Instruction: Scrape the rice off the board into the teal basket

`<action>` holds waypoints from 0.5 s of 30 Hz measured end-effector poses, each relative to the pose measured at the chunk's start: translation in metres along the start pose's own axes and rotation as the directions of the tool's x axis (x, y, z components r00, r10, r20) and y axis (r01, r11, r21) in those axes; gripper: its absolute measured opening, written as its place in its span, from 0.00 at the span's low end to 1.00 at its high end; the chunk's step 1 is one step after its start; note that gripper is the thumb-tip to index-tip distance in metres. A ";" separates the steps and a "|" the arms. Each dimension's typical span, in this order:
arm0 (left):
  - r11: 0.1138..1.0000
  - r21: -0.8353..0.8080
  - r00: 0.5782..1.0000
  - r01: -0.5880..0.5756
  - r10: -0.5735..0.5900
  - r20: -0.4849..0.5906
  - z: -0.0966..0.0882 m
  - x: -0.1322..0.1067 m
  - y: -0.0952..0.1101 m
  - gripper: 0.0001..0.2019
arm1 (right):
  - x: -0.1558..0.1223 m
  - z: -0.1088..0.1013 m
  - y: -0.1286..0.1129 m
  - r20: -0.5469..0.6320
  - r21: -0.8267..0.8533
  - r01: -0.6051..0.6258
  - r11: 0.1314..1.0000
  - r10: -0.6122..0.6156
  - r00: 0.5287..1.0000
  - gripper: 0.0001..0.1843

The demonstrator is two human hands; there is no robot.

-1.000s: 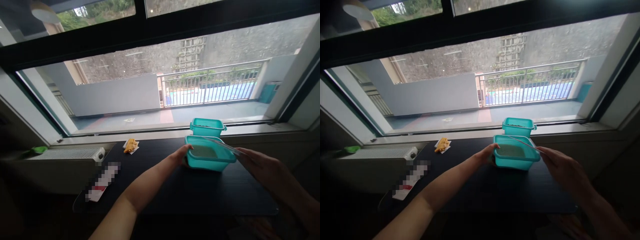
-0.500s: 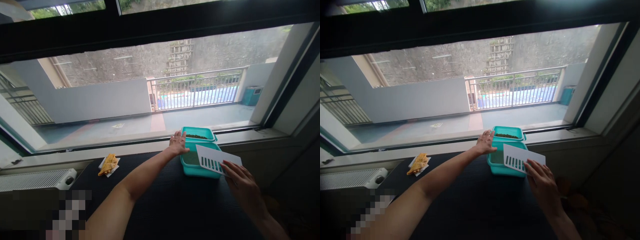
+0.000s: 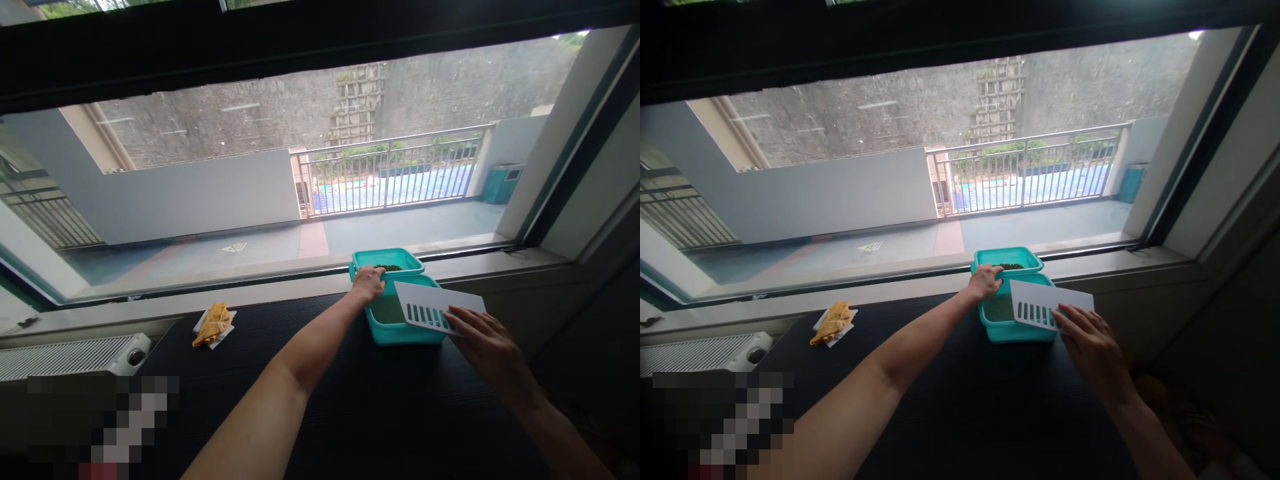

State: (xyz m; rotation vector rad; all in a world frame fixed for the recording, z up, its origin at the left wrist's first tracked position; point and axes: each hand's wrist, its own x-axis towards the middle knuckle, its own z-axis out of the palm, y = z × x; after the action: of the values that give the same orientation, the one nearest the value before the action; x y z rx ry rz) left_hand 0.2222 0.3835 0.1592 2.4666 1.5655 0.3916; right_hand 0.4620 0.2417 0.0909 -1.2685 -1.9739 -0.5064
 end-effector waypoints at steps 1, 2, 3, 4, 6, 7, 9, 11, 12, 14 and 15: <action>1.000 -0.005 1.000 0.003 -0.003 0.001 0.000 0.002 0.002 0.17 | 0.001 0.000 0.002 0.006 -0.004 0.005 1.000 -0.005 1.000 0.21; 1.000 -0.010 1.000 0.005 -0.005 0.003 0.000 0.004 0.003 0.17 | 0.003 -0.001 0.004 0.011 -0.010 0.012 1.000 -0.012 1.000 0.22; 1.000 -0.018 1.000 0.008 -0.008 0.007 -0.001 0.005 0.005 0.17 | 0.005 -0.002 0.005 0.016 -0.017 0.020 1.000 -0.020 1.000 0.22; 1.000 -0.026 1.000 0.011 -0.011 0.012 -0.002 0.005 0.007 0.17 | 0.006 -0.004 0.005 0.020 -0.023 0.028 0.999 -0.027 0.999 0.22; 0.999 -0.049 1.000 0.011 -0.010 0.020 -0.007 0.004 0.008 0.18 | 0.009 -0.012 0.002 0.026 -0.032 0.040 0.999 -0.039 0.999 0.22; 0.998 -0.063 1.000 0.007 -0.006 0.017 -0.010 0.001 0.008 0.19 | 0.011 -0.018 -0.001 0.024 -0.034 0.045 0.998 -0.044 0.999 0.22; 0.995 -0.094 1.000 -0.009 0.007 -0.020 -0.020 -0.008 0.003 0.23 | 0.014 -0.033 -0.013 0.014 -0.027 0.055 0.998 -0.055 0.998 0.22; 0.992 -0.121 0.996 -0.021 0.010 -0.088 -0.032 -0.026 -0.010 0.26 | 0.018 -0.049 -0.034 0.001 -0.006 0.072 0.997 -0.072 0.997 0.26; 0.991 -0.130 0.992 -0.020 0.004 -0.124 -0.037 -0.040 -0.020 0.26 | 0.021 -0.055 -0.047 -0.015 0.011 0.085 0.996 -0.085 0.996 0.29; 0.990 -0.138 0.983 0.004 -0.029 -0.179 -0.047 -0.074 -0.049 0.23 | 0.028 -0.060 -0.078 -0.056 0.069 0.124 0.990 -0.120 0.991 0.33; 0.990 -0.138 0.979 0.026 -0.053 -0.197 -0.051 -0.095 -0.066 0.21 | 0.033 -0.058 -0.095 -0.061 0.115 0.150 0.982 -0.144 0.988 0.34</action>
State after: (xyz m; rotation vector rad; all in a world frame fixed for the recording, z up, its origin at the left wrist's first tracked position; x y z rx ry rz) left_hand 0.1105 0.3263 0.1764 2.3515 1.6009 0.7340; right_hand 0.3890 0.1821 0.1588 -1.0315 -2.0318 -0.4798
